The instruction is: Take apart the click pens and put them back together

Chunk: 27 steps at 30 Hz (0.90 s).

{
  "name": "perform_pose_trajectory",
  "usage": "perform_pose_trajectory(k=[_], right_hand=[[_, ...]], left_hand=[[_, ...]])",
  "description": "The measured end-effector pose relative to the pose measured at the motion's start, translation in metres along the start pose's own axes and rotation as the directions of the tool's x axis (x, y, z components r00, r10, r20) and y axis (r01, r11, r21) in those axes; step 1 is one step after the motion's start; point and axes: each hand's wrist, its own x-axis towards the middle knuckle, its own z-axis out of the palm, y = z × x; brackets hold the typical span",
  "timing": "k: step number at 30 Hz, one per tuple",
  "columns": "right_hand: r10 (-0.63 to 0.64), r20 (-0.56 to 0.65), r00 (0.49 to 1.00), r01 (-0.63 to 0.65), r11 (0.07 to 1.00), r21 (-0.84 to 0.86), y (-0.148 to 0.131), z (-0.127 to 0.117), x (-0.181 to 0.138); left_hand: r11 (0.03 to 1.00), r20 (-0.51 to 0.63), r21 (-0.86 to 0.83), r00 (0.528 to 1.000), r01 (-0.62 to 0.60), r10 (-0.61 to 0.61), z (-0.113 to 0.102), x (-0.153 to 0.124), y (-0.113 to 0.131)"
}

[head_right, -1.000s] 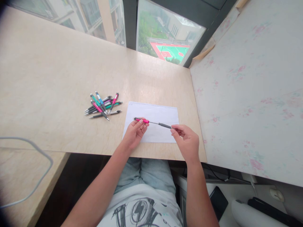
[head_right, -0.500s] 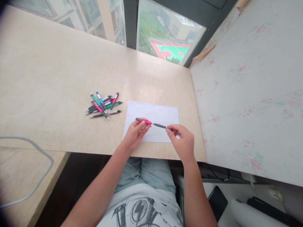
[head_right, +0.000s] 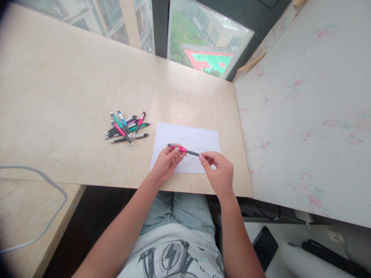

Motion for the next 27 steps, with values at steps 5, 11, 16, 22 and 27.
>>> perform_pose_trajectory(k=[5,11,16,22,27], right_hand=[[0.019,0.017,1.000,-0.019,1.000,0.014,0.0007,0.0023,-0.0001],[-0.011,0.019,1.000,0.013,0.996,-0.085,-0.0010,-0.0012,0.0010],[-0.035,0.044,0.998,0.044,0.975,-0.218,0.0007,-0.0033,0.0014],[0.000,0.094,0.996,0.012,0.991,-0.136,0.0047,-0.0013,0.0025],[-0.002,0.113,0.994,0.017,0.991,-0.131,0.0060,-0.0031,0.0038]], left_hand=[[1.000,0.003,-0.004,1.000,-0.001,0.001,-0.0003,-0.0001,0.0005],[1.000,0.038,0.010,0.999,-0.003,0.003,0.0002,-0.0007,0.0007],[0.999,0.071,0.046,0.997,0.010,-0.014,0.0008,-0.0014,-0.0006],[0.999,0.028,0.034,0.999,0.014,-0.015,0.0011,-0.0005,-0.0012],[0.999,0.020,0.022,0.999,0.027,-0.027,-0.0008,0.0006,-0.0017]])
